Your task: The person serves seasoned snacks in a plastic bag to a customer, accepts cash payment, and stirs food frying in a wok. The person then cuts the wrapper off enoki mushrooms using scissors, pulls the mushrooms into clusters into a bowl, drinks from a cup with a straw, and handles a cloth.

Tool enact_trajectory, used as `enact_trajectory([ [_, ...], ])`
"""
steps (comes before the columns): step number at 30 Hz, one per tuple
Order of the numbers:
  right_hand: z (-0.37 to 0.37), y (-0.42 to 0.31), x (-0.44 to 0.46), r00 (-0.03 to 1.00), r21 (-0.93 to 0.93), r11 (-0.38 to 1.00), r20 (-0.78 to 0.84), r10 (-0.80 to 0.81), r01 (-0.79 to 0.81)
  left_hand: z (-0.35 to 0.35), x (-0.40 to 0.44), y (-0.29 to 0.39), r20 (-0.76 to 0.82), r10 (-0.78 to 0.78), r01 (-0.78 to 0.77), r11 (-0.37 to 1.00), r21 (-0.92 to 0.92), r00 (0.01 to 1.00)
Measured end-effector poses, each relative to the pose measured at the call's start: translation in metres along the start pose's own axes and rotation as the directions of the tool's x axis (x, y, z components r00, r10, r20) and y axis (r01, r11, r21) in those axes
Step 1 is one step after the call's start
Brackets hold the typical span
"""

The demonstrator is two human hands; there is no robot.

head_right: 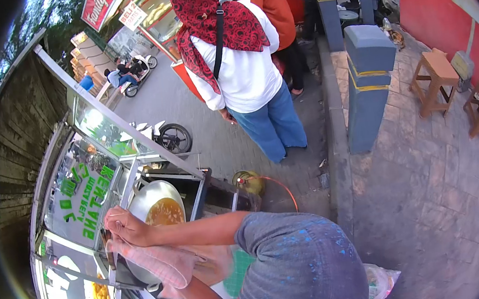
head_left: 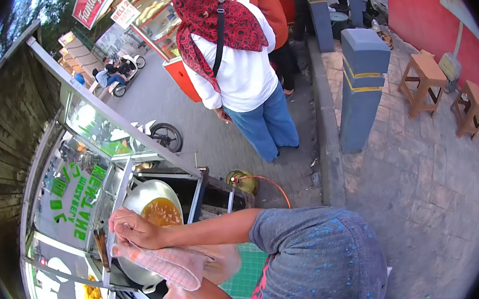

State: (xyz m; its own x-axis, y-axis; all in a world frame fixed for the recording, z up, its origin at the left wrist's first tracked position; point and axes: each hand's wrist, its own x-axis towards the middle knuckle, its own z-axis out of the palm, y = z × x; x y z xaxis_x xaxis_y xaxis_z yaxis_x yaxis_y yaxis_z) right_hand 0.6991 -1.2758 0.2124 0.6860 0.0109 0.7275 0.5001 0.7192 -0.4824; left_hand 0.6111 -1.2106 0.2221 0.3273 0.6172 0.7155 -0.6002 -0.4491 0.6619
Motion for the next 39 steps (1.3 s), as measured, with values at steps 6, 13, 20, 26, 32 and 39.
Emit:
enact_trajectory([
  [6,-0.009,0.006,0.003,0.972,-0.797,0.573,0.071,-0.226,0.191,-0.018,0.024,-0.046,0.056,-0.021,0.019,1.000,0.024,0.998],
  [13,-0.041,0.011,-0.007,0.948,-0.414,0.877,0.087,0.306,-0.245,0.016,-0.010,-0.064,0.430,-0.127,0.090,0.990,0.105,0.894],
  [20,-0.065,-0.023,-0.080,0.915,-0.454,0.884,0.395,0.085,0.114,0.008,-0.016,-0.065,0.513,-0.187,0.037,0.957,0.289,0.838],
  [26,-0.117,0.005,-0.081,0.716,-0.643,0.737,0.411,0.564,-0.210,-0.026,-0.002,-0.073,0.642,-0.096,-0.141,0.941,0.309,0.761],
  [32,-0.137,0.008,-0.068,0.794,-0.597,0.784,0.386,0.469,-0.173,-0.056,0.003,-0.069,0.711,-0.168,0.082,0.985,0.153,0.682],
  [39,-0.133,0.019,-0.058,0.853,-0.558,0.814,0.335,0.400,-0.163,-0.079,0.011,-0.108,0.640,-0.242,-0.044,0.917,0.397,0.729],
])
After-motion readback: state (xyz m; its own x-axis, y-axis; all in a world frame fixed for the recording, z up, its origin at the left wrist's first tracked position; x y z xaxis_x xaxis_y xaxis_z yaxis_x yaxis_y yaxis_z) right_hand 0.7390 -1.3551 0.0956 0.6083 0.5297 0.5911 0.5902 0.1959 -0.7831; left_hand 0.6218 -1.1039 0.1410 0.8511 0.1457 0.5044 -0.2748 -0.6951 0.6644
